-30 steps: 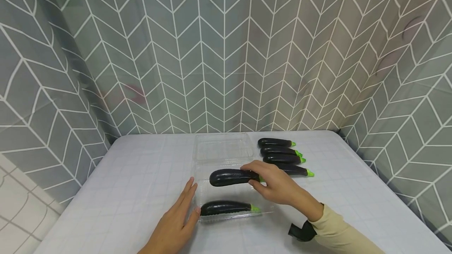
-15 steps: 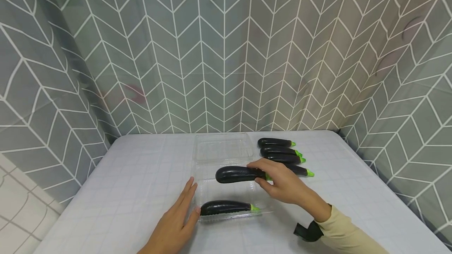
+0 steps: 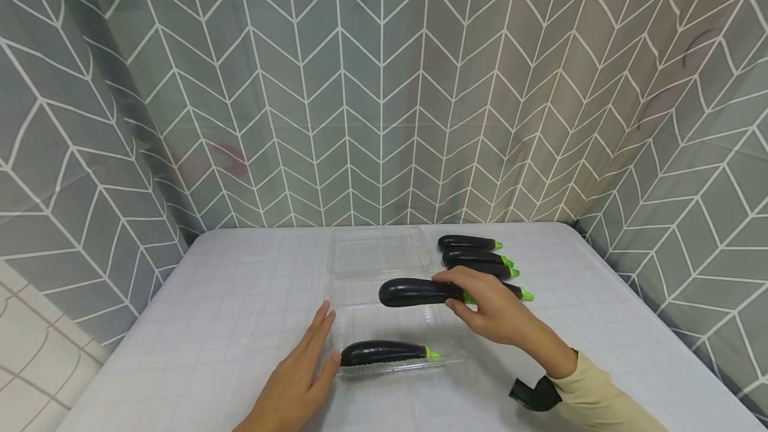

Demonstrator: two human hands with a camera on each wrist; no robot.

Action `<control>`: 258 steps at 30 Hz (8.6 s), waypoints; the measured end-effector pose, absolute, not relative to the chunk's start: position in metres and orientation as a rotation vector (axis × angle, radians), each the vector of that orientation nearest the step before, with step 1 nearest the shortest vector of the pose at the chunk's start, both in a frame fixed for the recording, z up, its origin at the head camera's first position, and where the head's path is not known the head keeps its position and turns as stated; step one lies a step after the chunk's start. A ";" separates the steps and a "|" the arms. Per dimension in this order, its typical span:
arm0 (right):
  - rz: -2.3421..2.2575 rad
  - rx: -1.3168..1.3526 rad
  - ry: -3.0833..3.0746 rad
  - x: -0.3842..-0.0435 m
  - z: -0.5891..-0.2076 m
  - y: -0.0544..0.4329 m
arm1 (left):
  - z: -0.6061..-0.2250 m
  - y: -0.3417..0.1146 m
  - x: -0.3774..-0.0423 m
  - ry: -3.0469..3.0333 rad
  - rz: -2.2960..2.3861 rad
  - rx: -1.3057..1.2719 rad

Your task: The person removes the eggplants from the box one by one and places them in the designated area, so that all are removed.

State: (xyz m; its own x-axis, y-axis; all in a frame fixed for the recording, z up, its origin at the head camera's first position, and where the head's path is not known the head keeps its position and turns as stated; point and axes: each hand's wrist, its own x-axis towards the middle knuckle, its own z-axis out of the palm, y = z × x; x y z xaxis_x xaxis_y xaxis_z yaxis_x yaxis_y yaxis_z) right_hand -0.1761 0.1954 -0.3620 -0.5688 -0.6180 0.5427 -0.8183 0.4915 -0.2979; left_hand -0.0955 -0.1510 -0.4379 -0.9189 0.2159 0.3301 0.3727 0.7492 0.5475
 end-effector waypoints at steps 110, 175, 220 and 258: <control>0.652 0.758 -2.626 -0.179 -0.397 0.296 | -0.441 -0.151 -0.096 -2.711 -0.924 -0.453; 0.652 0.868 -2.553 -0.177 -0.373 0.260 | -0.441 -0.151 -0.096 -2.699 -0.913 -0.474; 0.822 1.317 -2.448 -0.172 -0.382 0.162 | -0.441 -0.150 -0.097 -2.694 -0.891 -0.476; 0.882 1.583 -2.648 -0.184 -0.396 0.118 | -0.440 -0.151 -0.097 -2.704 -0.904 -0.454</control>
State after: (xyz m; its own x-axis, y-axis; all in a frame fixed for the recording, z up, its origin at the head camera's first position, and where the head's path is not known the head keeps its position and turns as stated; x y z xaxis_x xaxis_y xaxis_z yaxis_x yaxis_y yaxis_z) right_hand -0.1845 0.1183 -0.3956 -0.5116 -0.8317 0.2158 -0.7948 0.3628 -0.4865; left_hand -0.0973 -0.1506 -0.4403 -0.9191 0.2112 0.3326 0.3688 0.7584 0.5374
